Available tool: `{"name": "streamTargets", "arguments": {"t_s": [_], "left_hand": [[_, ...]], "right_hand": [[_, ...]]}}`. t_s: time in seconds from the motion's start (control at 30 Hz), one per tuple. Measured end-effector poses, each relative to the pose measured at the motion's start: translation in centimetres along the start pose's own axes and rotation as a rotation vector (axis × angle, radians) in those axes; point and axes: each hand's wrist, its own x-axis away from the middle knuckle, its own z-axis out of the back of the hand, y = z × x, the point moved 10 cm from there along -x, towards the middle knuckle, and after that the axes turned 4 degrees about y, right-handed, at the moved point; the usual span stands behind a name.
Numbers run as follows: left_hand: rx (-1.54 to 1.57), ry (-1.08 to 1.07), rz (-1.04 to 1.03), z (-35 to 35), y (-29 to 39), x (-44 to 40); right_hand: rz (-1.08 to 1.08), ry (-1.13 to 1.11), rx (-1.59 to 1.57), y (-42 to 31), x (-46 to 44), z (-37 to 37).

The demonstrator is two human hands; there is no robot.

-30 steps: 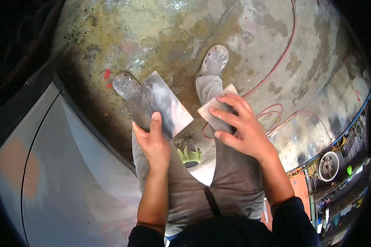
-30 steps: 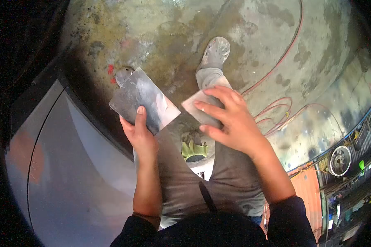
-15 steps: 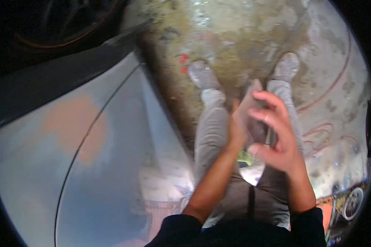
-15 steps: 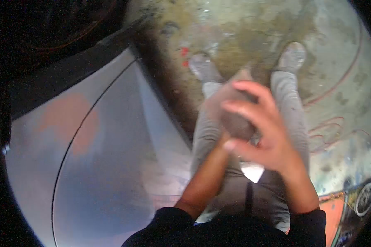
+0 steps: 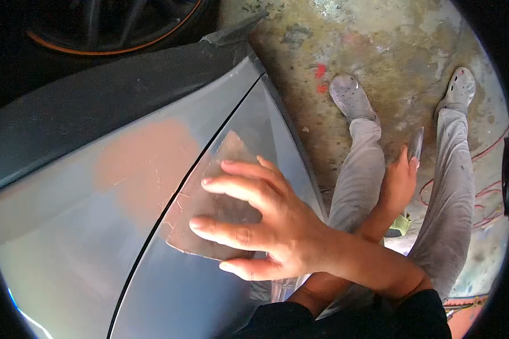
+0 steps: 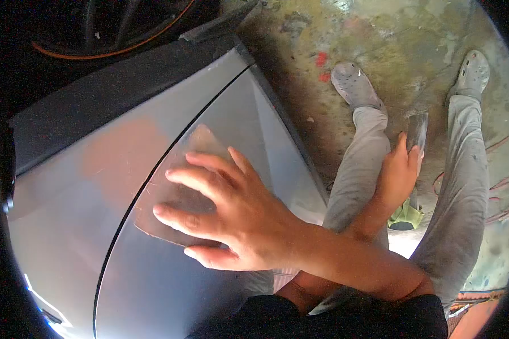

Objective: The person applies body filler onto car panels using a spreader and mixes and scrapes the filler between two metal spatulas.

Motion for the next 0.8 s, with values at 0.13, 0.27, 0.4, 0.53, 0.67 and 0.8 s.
{"name": "streamTargets", "arguments": {"t_s": [0.13, 0.27, 0.4, 0.53, 0.67, 0.8], "left_hand": [[-0.026, -0.036, -0.010, -0.9, -1.7, 0.1], [-0.032, -0.058, -0.041, -1.9, -1.8, -0.2], [-0.014, -0.041, -0.046, -1.5, -1.2, 0.0], [0.036, -0.055, -0.084, -1.5, -0.6, 0.2], [0.030, -0.085, -0.069, -1.4, -0.5, 0.1], [0.017, -0.084, -0.064, -1.2, -0.2, -0.1]], "right_hand": [[0.069, 0.024, 0.064, 0.7, 0.5, -1.3], [0.024, -0.090, 0.065, 1.1, 1.4, -0.6], [0.017, -0.024, 0.081, 1.5, 0.2, 0.5], [0.015, -0.045, 0.073, 1.8, 0.9, -1.1], [-0.050, -0.075, 0.088, 0.7, 1.3, 0.0], [-0.054, -0.033, 0.096, -1.4, 0.2, -0.2]]}}
